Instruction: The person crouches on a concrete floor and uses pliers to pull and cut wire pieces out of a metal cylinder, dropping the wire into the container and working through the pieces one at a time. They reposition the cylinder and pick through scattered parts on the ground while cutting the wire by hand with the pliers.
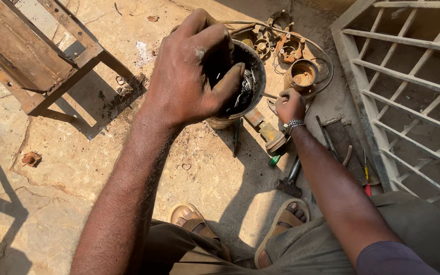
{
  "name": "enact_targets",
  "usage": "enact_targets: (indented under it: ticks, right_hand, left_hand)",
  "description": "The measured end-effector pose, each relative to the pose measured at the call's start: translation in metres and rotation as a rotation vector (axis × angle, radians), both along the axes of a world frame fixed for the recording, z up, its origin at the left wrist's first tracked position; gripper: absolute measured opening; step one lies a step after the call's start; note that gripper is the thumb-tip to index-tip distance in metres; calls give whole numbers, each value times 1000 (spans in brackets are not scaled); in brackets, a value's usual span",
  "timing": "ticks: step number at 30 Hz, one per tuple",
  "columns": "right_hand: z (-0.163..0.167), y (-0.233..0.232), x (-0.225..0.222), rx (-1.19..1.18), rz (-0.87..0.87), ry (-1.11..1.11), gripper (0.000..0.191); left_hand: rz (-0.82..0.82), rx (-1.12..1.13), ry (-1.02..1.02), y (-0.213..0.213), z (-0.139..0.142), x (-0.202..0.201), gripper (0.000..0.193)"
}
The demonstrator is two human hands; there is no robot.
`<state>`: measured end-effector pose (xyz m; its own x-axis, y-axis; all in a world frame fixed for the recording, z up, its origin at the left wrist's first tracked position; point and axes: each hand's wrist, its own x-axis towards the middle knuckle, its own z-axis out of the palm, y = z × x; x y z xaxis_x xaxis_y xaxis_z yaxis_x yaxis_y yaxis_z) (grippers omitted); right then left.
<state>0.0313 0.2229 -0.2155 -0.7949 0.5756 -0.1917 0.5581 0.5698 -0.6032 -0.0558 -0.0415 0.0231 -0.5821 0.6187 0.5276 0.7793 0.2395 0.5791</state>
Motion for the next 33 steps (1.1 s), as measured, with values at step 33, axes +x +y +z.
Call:
enact_targets:
  ticks: [33]
  right_hand:
    - [368,-30,76,1721,925,-93,32]
  left_hand:
    - [242,324,-359,7,-27,-3,23]
